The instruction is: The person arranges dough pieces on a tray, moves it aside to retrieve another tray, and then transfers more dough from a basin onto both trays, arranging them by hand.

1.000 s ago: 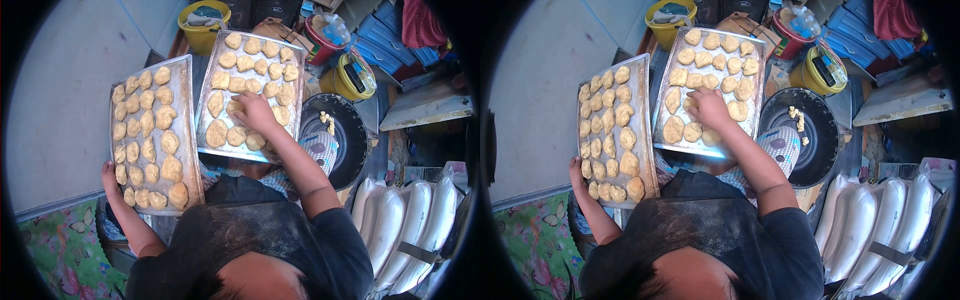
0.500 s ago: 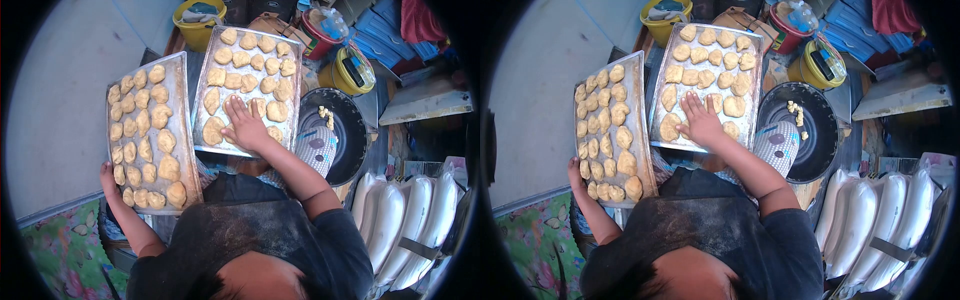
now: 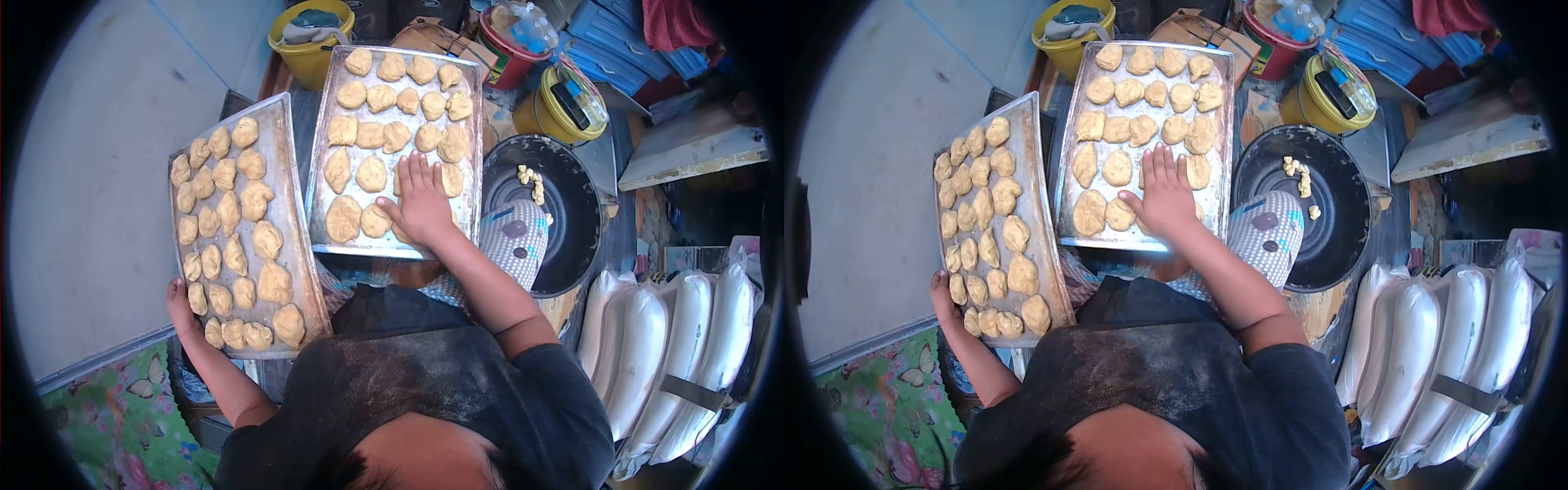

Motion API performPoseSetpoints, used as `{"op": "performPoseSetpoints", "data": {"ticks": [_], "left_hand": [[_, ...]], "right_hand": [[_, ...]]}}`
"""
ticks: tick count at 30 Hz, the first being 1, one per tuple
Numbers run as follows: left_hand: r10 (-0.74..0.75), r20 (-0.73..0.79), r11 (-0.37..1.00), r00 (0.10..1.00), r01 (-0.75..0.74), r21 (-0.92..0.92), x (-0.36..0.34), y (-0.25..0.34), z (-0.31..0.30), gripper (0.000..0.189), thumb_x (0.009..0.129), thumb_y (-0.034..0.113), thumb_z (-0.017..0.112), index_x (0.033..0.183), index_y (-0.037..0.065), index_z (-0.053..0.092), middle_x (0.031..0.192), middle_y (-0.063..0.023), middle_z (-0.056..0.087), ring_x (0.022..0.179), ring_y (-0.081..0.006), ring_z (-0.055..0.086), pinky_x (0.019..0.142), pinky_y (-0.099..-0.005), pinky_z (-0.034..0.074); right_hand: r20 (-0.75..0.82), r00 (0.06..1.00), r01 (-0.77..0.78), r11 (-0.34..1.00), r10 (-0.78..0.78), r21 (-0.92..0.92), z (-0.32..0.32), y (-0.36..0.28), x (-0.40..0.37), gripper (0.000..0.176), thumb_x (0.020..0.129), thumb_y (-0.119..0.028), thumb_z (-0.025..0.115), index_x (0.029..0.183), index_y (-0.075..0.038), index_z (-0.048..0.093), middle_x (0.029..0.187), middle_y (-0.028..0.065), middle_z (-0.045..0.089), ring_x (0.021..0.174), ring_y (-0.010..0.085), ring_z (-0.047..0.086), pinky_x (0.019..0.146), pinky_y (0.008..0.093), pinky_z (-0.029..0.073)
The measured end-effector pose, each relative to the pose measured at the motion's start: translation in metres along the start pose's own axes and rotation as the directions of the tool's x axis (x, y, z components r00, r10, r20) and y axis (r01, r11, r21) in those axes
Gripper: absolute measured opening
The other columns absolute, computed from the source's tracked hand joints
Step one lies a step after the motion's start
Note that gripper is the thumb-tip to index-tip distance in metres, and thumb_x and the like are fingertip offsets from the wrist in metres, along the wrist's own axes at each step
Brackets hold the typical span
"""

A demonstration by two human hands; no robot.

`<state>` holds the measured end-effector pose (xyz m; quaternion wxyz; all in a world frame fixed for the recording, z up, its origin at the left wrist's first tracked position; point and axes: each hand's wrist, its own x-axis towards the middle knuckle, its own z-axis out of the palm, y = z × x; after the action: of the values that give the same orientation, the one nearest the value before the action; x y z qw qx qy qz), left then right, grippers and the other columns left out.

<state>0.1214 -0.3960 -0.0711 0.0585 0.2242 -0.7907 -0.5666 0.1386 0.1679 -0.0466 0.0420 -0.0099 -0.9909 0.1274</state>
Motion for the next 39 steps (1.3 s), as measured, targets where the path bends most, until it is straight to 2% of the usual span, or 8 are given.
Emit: {"op": "performPoseSetpoints", "data": {"ticks": [11,16,20,31,34,36,38,39], "left_hand": [[-0.008,-0.022,1.0,1.0,0.009,0.028,-0.01,0.012,0.005,0.022,0.096,0.017,0.048,0.1,-0.002,0.059,0.085,-0.0034,0.058,0.078,-0.012,0.051,0.072,-0.0283,0.044],[-0.006,-0.018,1.0,1.0,0.006,0.009,0.0,0.002,-0.002,0.022,0.096,0.017,0.048,0.101,-0.001,0.059,0.086,-0.0029,0.059,0.079,-0.0122,0.052,0.073,-0.0286,0.044],[-0.019,-0.014,1.0,1.0,0.02,0.01,-0.014,0.019,0.007,0.022,0.097,0.017,0.047,0.102,0.0,0.059,0.089,-0.003,0.059,0.081,-0.0115,0.051,0.073,-0.0277,0.044],[0.027,-0.053,0.998,0.998,-0.024,0.058,-0.001,0.006,0.0,0.022,0.095,0.016,0.05,0.1,-0.002,0.061,0.087,-0.0037,0.06,0.08,-0.0122,0.052,0.073,-0.0277,0.044],[-0.002,-0.048,1.0,0.999,0.003,0.03,-0.009,0.015,0.004,0.021,0.094,0.016,0.05,0.101,-0.001,0.061,0.087,-0.0038,0.059,0.082,-0.0127,0.052,0.075,-0.0279,0.044],[0.019,-0.028,0.999,0.999,-0.018,0.046,-0.01,0.015,0.001,0.022,0.095,0.016,0.05,0.103,-0.001,0.06,0.088,-0.0039,0.059,0.083,-0.0129,0.051,0.075,-0.0279,0.044],[0.032,-0.001,0.998,0.999,-0.032,0.06,-0.011,0.015,0.002,0.022,0.095,0.017,0.049,0.104,-0.001,0.06,0.089,-0.004,0.059,0.084,-0.0131,0.051,0.076,-0.0279,0.044],[0.039,-0.013,0.992,0.999,-0.037,0.117,-0.013,0.018,0.004,0.023,0.096,0.017,0.048,0.105,-0.001,0.059,0.09,-0.0039,0.058,0.083,-0.013,0.051,0.076,-0.0281,0.044]], "right_hand": [[-0.029,0.993,0.119,0.993,-0.118,0.003,0.004,0.008,0.005,0.081,0.092,-0.058,0.037,0.146,0.0,0.023,0.152,0.0204,0.02,0.143,0.0315,0.014,0.113,0.0557,0.005],[-0.168,0.985,-0.007,0.982,0.039,0.188,-0.025,0.018,0.01,0.072,0.093,-0.051,0.043,0.144,-0.001,0.03,0.148,0.0218,0.029,0.141,0.034,0.021,0.113,0.0548,0.005],[-0.264,0.93,-0.185,0.947,0.254,0.262,-0.035,0.058,0.008,0.049,0.091,-0.037,0.053,0.129,-0.005,0.052,0.137,0.022,0.044,0.131,0.0367,0.038,0.11,0.0528,0.02],[-0.416,0.9,-0.02,0.966,0.129,0.256,-0.053,0.114,0.116,0.029,0.083,-0.021,0.059,0.111,-0.014,0.065,0.114,0.0108,0.06,0.107,0.0311,0.053,0.09,0.0466,0.04],[-0.382,0.92,-0.09,0.996,0.091,0.02,-0.051,0.123,0.148,0.029,0.084,-0.024,0.058,0.11,-0.015,0.066,0.113,0.0097,0.061,0.108,0.0295,0.054,0.091,0.044,0.042],[-0.24,0.872,-0.377,0.898,0.427,0.228,-0.059,0.138,0.158,0.034,0.083,-0.028,0.057,0.112,-0.014,0.066,0.117,0.0096,0.06,0.115,0.0283,0.052,0.094,0.0466,0.04],[-0.219,0.847,-0.423,0.863,0.485,0.276,-0.054,0.148,0.16,0.041,0.078,-0.036,0.062,0.111,-0.013,0.066,0.115,0.0123,0.061,0.117,0.0272,0.053,0.094,0.0474,0.042],[-0.183,0.851,-0.477,0.87,0.492,0.125,-0.05,0.147,0.152,0.046,0.076,-0.041,0.064,0.112,-0.013,0.066,0.111,0.0129,0.062,0.114,0.0285,0.054,0.093,0.0472,0.043]]}}
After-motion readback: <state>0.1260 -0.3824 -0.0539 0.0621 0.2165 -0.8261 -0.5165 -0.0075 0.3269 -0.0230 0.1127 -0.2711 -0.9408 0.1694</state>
